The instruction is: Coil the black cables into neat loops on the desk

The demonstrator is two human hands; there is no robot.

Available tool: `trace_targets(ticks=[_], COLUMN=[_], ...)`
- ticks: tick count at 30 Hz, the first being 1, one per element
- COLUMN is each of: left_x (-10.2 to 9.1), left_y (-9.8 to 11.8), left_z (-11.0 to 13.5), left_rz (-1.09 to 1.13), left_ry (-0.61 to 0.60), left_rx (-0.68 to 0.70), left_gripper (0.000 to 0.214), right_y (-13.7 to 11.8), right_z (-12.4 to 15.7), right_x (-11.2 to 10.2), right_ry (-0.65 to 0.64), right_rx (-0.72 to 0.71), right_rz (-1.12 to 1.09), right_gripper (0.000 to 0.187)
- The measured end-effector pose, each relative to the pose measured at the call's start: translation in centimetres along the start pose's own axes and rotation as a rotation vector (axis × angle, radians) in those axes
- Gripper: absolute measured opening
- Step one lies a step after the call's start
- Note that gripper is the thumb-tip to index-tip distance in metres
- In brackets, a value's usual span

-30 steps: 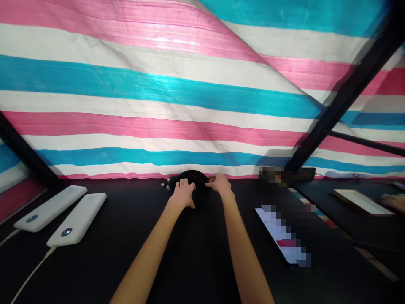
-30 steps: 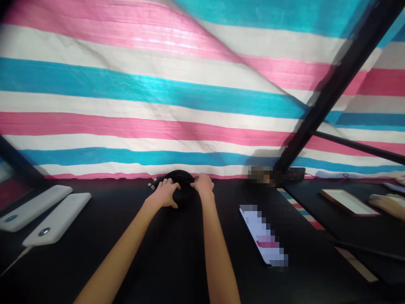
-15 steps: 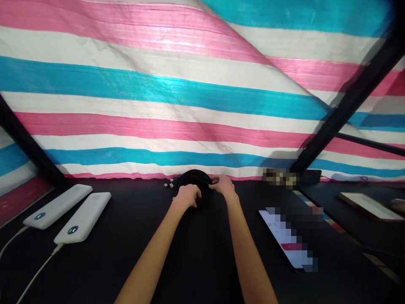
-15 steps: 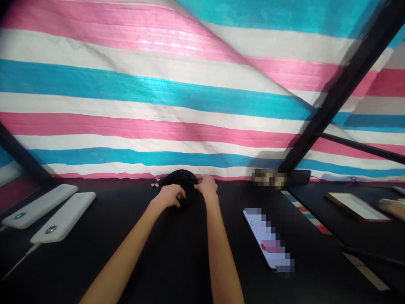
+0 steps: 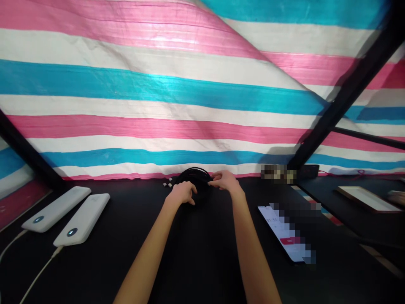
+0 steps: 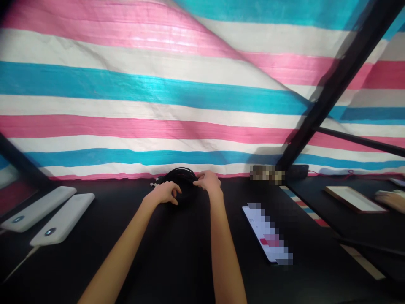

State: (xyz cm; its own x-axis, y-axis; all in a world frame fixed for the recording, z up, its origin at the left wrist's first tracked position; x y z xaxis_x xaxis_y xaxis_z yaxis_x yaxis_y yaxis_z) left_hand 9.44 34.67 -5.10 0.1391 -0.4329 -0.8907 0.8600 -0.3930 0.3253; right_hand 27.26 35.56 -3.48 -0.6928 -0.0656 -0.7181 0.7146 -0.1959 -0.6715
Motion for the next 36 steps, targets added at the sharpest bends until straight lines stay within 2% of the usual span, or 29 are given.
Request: trace_targets(ticks=[6,14,19,22,25,31,36], left_x=[-0.5,-3.5,-4.2,-3.3,-1.7,0.8,1.5], left_y=[0.0,0.6,2.9,4.5,5.1,4.2,3.7], left_z=[0.8,3.1,3.5,2.9,1.7,-0.3,-0.7], left_rz=[0.022,0.04,0.036,0.017,0.002,0.039,0.09], left_ry=[-0.01,0.146,0.314,0.377,0.35,0.275,0.24], left_rx=[-0.029,-0.048,0.022,0.05,0.023,-0.037,-0.044], left_gripper=[0.049,0.043,0.039,0.035,0.034,0.023,0.02], right_y=[-0.1,-1.4,-1.9,-2.0,-1.5,-0.4,-0.5], right_z=[0.3,1.0,1.2,1.0,0.8,0.2,-0.2], right_x=[-0.8,-1.1,-1.0,-0.7,-0.1,1.7,2.1], right_ry=[-0.009,0.022,0.028,0.021,-0.007,-0.061,-0.008], right_rx=[-0.055,-0.087,-0.109,-0.114,-0.057,0.106,0.103], right_rz=[-0.049,-0.015,-0.018,-0.002,0.04,0.138,0.195], right_gripper=[0.043,0.037,0.031,0.025,0.021,0.022,0.021])
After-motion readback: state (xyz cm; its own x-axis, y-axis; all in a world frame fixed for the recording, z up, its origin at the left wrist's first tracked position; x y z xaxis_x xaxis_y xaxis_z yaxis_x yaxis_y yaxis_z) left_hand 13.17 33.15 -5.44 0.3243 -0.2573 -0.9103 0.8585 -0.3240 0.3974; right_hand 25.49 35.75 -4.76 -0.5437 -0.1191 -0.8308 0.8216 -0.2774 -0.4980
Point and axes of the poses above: each hand's wrist, its own z-axis away from the middle knuckle, its own x-axis out of the palm, y = z × x, the point moved 7 cm from there along -z, towards the middle knuckle, and after that the axes turned 9 degrees about -y, right-handed, at the moved point
